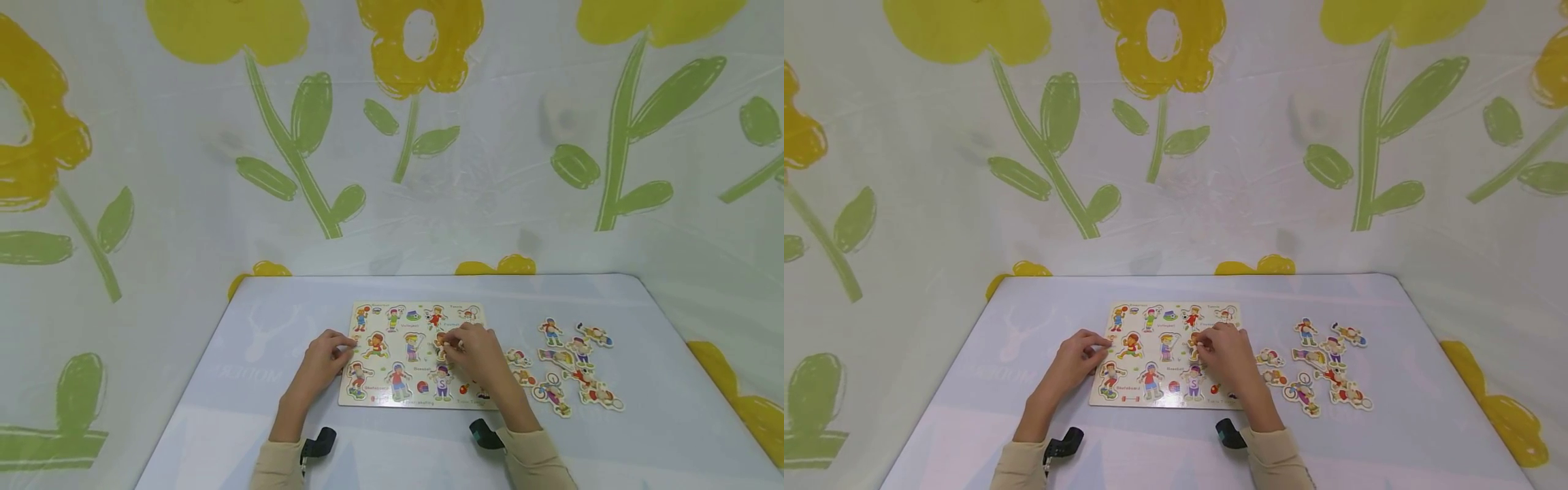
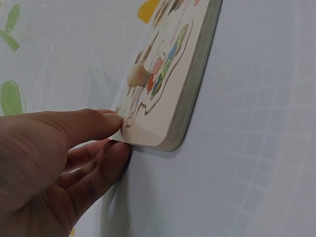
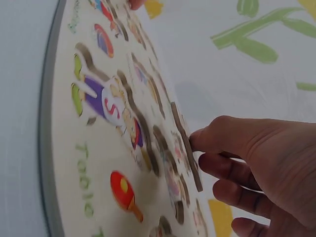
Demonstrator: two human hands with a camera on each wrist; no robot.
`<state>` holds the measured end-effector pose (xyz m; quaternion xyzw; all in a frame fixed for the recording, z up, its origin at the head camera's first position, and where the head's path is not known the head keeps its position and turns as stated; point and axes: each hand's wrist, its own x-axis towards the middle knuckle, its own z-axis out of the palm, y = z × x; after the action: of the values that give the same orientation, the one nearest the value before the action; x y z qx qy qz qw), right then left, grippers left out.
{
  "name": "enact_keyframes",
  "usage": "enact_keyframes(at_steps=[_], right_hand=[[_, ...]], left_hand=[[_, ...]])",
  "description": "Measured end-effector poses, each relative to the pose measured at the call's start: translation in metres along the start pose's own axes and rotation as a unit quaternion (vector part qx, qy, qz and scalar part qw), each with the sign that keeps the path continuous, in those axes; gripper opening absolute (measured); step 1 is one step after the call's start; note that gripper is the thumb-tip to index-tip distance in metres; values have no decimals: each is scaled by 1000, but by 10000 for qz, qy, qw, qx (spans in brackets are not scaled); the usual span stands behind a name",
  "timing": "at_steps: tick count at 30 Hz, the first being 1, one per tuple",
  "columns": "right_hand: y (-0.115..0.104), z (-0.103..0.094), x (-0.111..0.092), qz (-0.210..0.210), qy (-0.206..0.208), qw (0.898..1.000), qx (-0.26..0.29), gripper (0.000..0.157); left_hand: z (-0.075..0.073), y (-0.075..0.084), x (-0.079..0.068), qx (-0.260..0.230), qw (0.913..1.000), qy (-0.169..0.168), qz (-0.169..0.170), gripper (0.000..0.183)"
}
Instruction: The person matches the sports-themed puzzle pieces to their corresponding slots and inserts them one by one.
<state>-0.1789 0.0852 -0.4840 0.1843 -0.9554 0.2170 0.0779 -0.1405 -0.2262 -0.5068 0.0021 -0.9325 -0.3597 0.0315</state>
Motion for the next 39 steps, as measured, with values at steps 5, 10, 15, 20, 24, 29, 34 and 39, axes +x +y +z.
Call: enact_keyframes(at_steps=[5,10,15,20,24,29,34,39], right_hand=[[-8,4,5,-109,79,9999,106,6],[-17,12,10,-96,5,9997,221,9],[-31,21,13,-215,6,9995,248,8],[-49,30,16,-269,-80,9992,299,6],[-59,37,19,-314,-195,9989,289,7],[-65,46,22,-323,-201,9985,392,6],[-69,51,26,-369,-204,9981,444,6],[-75,55,31,-509,-233,9976,420,7]], left_hand=[[-1,2,0,-17,10000,-4,3,17],[-2,2,0,-4,10000,-4,-23,17],[-3,2,0,-27,10000,-34,-7,16],[-3,3,0,15,10000,-22,1,16],[-2,1,-1,70,9999,12,111,16],[-2,1,-1,50,9999,38,121,15],[-3,3,-2,25,9999,38,100,15],[-3,4,-2,56,9999,35,112,15]])
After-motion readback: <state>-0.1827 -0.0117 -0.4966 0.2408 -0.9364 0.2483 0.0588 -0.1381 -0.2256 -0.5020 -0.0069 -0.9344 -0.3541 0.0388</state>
